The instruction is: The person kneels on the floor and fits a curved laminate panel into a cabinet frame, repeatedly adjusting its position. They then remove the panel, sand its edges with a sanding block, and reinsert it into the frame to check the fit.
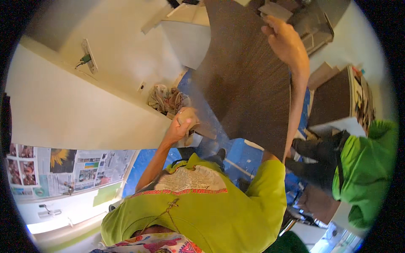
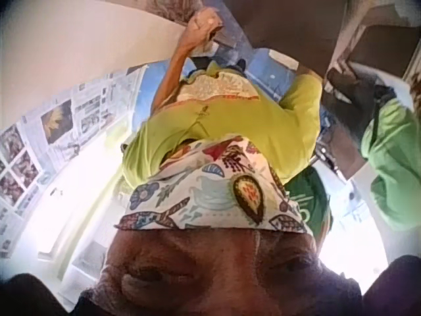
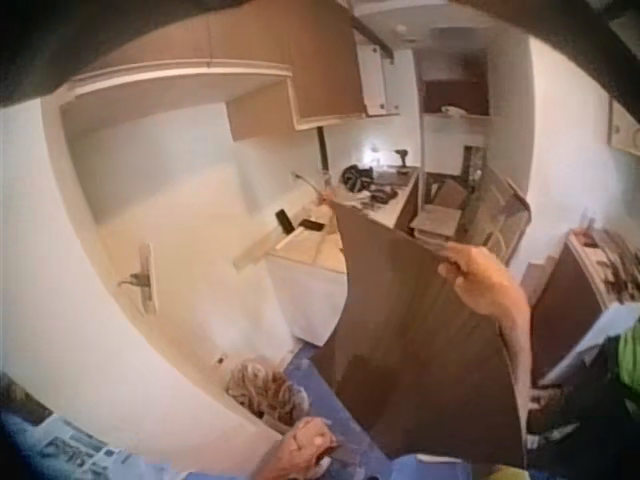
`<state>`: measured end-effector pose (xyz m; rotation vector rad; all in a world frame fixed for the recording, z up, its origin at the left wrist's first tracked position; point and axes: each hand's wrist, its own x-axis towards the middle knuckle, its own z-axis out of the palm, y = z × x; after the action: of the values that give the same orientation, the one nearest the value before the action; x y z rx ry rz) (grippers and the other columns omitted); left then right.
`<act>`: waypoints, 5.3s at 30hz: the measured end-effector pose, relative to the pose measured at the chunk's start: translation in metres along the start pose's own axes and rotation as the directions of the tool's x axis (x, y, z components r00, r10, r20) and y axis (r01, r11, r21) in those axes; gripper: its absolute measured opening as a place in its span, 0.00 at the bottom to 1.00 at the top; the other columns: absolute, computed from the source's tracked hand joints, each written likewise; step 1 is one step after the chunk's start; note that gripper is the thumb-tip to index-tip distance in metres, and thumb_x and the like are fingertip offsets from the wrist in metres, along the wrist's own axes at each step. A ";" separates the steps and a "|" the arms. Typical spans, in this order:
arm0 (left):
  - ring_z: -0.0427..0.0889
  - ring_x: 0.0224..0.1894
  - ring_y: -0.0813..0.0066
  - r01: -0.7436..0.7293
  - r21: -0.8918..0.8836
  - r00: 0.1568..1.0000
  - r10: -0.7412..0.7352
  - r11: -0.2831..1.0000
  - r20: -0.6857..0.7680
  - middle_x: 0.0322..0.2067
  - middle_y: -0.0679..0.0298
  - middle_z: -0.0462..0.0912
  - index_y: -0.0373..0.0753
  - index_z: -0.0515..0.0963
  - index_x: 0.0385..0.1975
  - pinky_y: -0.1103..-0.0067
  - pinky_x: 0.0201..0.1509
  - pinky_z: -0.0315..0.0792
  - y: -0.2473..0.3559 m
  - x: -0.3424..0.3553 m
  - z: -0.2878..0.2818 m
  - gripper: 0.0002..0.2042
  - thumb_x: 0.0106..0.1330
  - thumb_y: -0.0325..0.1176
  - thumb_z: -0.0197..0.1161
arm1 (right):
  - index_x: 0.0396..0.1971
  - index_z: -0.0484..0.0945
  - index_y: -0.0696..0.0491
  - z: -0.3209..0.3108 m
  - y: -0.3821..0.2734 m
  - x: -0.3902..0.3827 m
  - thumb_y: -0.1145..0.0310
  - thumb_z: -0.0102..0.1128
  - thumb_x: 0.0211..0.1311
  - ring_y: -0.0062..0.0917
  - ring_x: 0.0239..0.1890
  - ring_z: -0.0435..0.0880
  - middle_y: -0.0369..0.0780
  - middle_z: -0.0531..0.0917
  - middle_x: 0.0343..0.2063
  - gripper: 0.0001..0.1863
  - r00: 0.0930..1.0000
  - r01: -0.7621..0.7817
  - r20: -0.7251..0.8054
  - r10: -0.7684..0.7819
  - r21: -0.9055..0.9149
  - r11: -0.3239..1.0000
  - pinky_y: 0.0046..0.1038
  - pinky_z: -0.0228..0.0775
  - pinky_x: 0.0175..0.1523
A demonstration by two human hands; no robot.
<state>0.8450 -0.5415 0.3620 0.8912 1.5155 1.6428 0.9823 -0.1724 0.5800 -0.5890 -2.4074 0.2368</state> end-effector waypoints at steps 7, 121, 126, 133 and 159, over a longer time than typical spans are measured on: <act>0.82 0.43 0.76 0.020 -0.052 0.995 -0.025 0.998 -0.094 0.37 0.62 0.82 0.35 0.72 0.56 0.75 0.53 0.77 -0.010 0.026 -0.001 0.17 0.72 0.34 0.59 | 0.53 0.77 0.57 0.078 -0.003 0.038 0.70 0.57 0.68 0.48 0.50 0.84 0.53 0.85 0.43 0.15 0.999 -0.033 0.037 0.029 0.118 0.993 0.43 0.75 0.53; 0.79 0.47 0.75 -0.057 -0.075 0.851 0.009 0.996 -0.525 0.41 0.64 0.83 0.36 0.79 0.48 0.77 0.56 0.71 -0.340 0.728 -0.498 0.12 0.68 0.33 0.65 | 0.52 0.81 0.48 0.697 0.114 0.279 0.66 0.62 0.67 0.50 0.43 0.86 0.50 0.87 0.40 0.14 0.802 -0.212 0.589 0.104 0.118 0.970 0.44 0.78 0.46; 0.79 0.43 0.79 -0.005 0.143 0.830 0.084 0.990 -0.551 0.39 0.66 0.83 0.37 0.80 0.42 0.79 0.48 0.72 -0.325 0.745 -0.498 0.07 0.68 0.31 0.64 | 0.47 0.83 0.49 0.699 0.136 0.230 0.62 0.65 0.64 0.48 0.44 0.86 0.49 0.87 0.40 0.13 0.728 -0.374 0.589 0.351 -0.088 0.923 0.44 0.77 0.47; 0.76 0.38 0.80 -0.102 0.211 0.727 0.218 0.972 -0.652 0.35 0.68 0.81 0.37 0.81 0.40 0.80 0.46 0.71 -0.346 0.757 -0.498 0.05 0.67 0.30 0.66 | 0.38 0.86 0.52 0.704 0.173 0.196 0.62 0.68 0.62 0.44 0.40 0.88 0.46 0.88 0.37 0.10 0.741 -0.404 0.478 0.472 -0.244 0.882 0.39 0.78 0.45; 0.79 0.45 0.72 -0.660 0.252 0.213 0.497 0.708 -0.841 0.41 0.61 0.82 0.33 0.78 0.49 0.76 0.55 0.72 -0.427 0.846 -0.515 0.18 0.64 0.37 0.71 | 0.37 0.81 0.59 0.780 0.287 0.081 0.58 0.64 0.69 0.24 0.33 0.75 0.38 0.82 0.34 0.16 0.517 -0.183 -0.738 0.433 0.399 0.899 0.29 0.69 0.41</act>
<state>-0.0022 -0.0467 -0.0849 0.5069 1.6867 3.1412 0.5380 0.1024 -0.0717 -0.7867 -1.3076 0.3491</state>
